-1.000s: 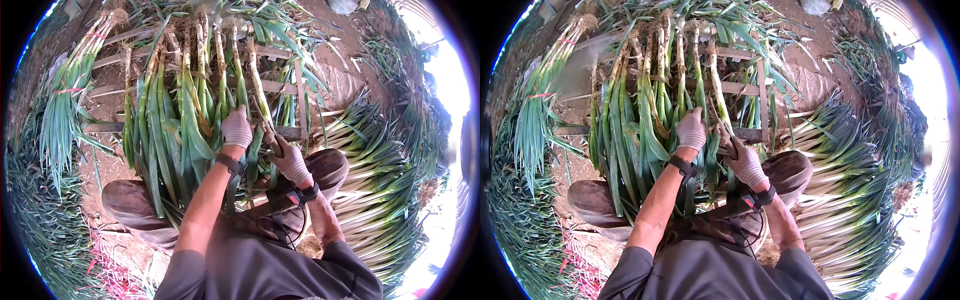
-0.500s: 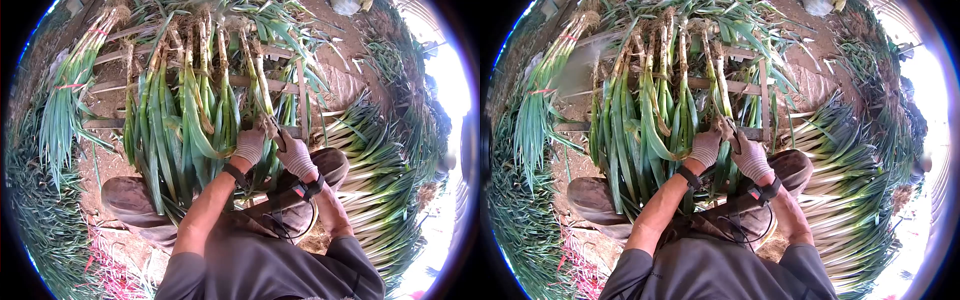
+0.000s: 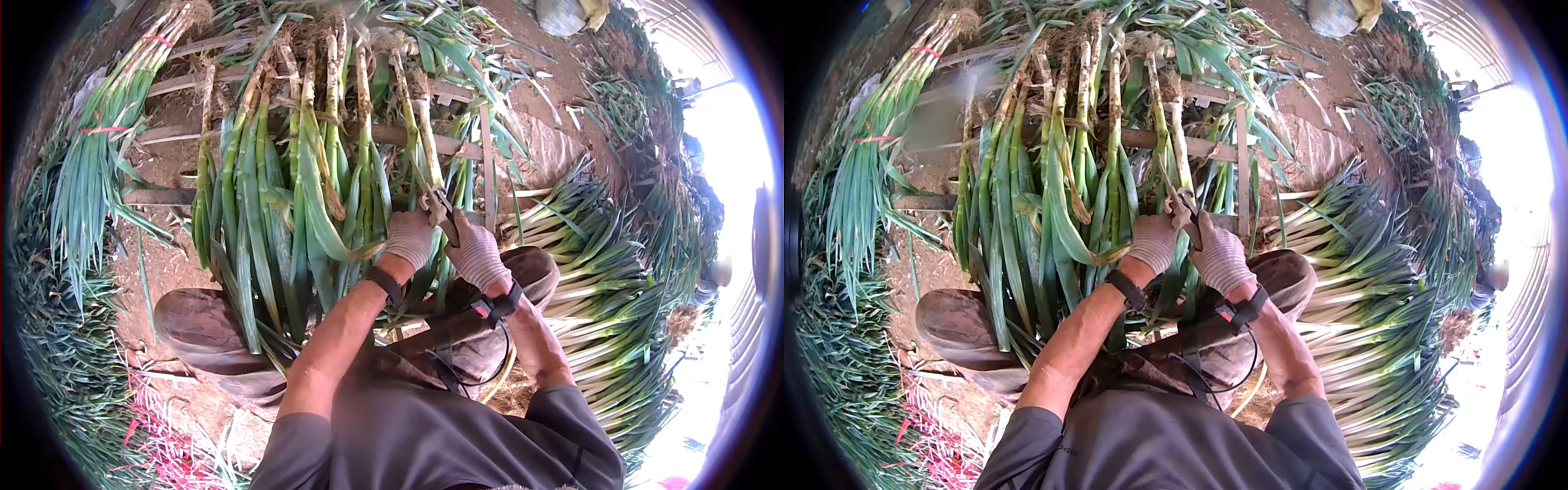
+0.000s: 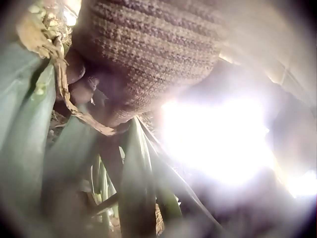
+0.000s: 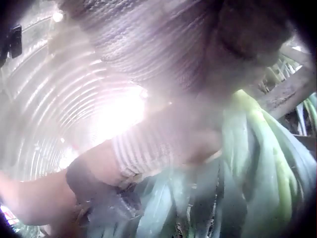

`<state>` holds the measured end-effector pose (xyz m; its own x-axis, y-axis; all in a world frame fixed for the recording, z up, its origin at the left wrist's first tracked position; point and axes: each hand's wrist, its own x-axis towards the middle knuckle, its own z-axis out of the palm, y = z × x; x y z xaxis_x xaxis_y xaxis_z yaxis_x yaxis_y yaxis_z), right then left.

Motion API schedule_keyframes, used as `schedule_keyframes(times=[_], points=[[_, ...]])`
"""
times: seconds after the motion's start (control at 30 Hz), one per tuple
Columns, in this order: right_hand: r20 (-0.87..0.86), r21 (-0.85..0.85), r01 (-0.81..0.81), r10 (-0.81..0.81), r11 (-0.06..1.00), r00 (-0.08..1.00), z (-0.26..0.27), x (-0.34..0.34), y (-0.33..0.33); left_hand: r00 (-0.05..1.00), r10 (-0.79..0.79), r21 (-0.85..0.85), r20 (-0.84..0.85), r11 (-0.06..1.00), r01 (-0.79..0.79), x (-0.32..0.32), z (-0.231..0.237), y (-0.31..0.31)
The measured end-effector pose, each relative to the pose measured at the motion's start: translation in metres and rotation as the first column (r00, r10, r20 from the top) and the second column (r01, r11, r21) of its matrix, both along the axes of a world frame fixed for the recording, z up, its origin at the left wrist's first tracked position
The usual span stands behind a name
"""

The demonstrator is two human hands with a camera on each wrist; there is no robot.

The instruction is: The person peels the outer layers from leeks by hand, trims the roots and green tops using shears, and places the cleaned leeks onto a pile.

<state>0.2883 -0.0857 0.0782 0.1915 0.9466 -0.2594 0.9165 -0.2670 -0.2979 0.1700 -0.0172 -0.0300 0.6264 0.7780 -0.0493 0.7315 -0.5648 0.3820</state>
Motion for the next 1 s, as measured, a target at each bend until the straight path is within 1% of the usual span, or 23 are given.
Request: schedule_keyframes(times=[0.07,0.17,0.23,0.27,0.37,0.47,0.57,0.6,0.7,0.73,0.77,0.8,0.83,0.9,0.97,1.0], points=[[0.008,-0.003,-0.013,0.013,1.0,1.0,-0.002,0.001,0.001,1.0,-0.004,0.129,0.031,0.992,0.0,-0.002,0.006,-0.006],[0.045,0.023,-0.045,0.043,0.999,0.998,-0.008,0.009,0.007,0.984,-0.105,0.072,-0.143,0.991,0.116,-0.002,0.013,-0.001],[0.052,0.031,-0.054,0.052,0.998,0.997,-0.01,0.009,0.011,0.98,-0.101,0.033,-0.174,0.994,0.109,-0.003,0.018,-0.001],[0.057,-0.001,-0.034,0.034,0.999,0.998,-0.01,0.009,0.015,0.977,-0.099,0.014,-0.188,0.995,0.104,-0.003,0.02,0.0],[0.057,0.035,-0.008,0.006,0.999,0.998,-0.012,0.006,0.011,0.998,-0.022,0.081,-0.061,0.996,0.026,-0.006,0.021,-0.006],[0.015,-0.038,0.012,-0.012,0.999,1.0,0.0,-0.002,0.001,0.996,-0.035,-0.003,-0.083,0.999,0.035,-0.005,0.02,-0.005],[0.054,-0.062,-0.017,0.02,0.998,0.998,-0.003,0.0,0.006,0.992,-0.072,0.061,-0.107,0.995,0.079,-0.005,0.021,-0.007],[0.062,-0.071,0.014,-0.01,0.997,0.998,-0.006,-0.002,0.011,0.992,-0.07,0.045,-0.104,0.996,0.075,-0.005,0.024,-0.008],[0.036,0.051,0.013,-0.015,0.999,0.999,-0.02,0.003,0.02,0.994,-0.055,0.01,-0.096,0.998,0.056,-0.008,0.029,-0.004],[0.046,0.062,0.002,-0.005,0.998,0.999,-0.019,0.004,0.024,0.994,-0.057,-0.003,-0.089,0.998,0.057,-0.008,0.027,-0.003],[0.064,0.03,0.007,-0.009,1.0,0.998,-0.019,0.006,0.029,0.995,-0.061,-0.017,-0.079,0.998,0.06,-0.007,0.025,-0.004],[0.082,-0.002,0.014,-0.014,1.0,0.997,-0.019,0.008,0.035,0.997,-0.042,0.031,-0.064,0.999,0.044,-0.005,0.023,-0.005],[0.101,-0.035,0.023,-0.019,0.999,0.995,-0.019,0.011,0.04,0.997,-0.044,0.008,-0.065,0.999,0.045,-0.004,0.023,-0.005],[0.089,-0.015,0.031,-0.03,0.999,0.996,-0.019,0.013,0.05,0.996,-0.049,-0.037,-0.07,0.998,0.046,-0.002,0.022,-0.002],[0.062,0.0,0.046,-0.046,0.999,0.997,-0.019,0.012,0.059,0.998,-0.049,-0.013,-0.045,0.999,0.048,-0.004,0.021,-0.002],[0.057,0.02,0.021,-0.022,1.0,0.998,-0.018,0.011,0.061,0.998,-0.048,0.0,-0.033,0.999,0.048,-0.006,0.02,-0.003]])
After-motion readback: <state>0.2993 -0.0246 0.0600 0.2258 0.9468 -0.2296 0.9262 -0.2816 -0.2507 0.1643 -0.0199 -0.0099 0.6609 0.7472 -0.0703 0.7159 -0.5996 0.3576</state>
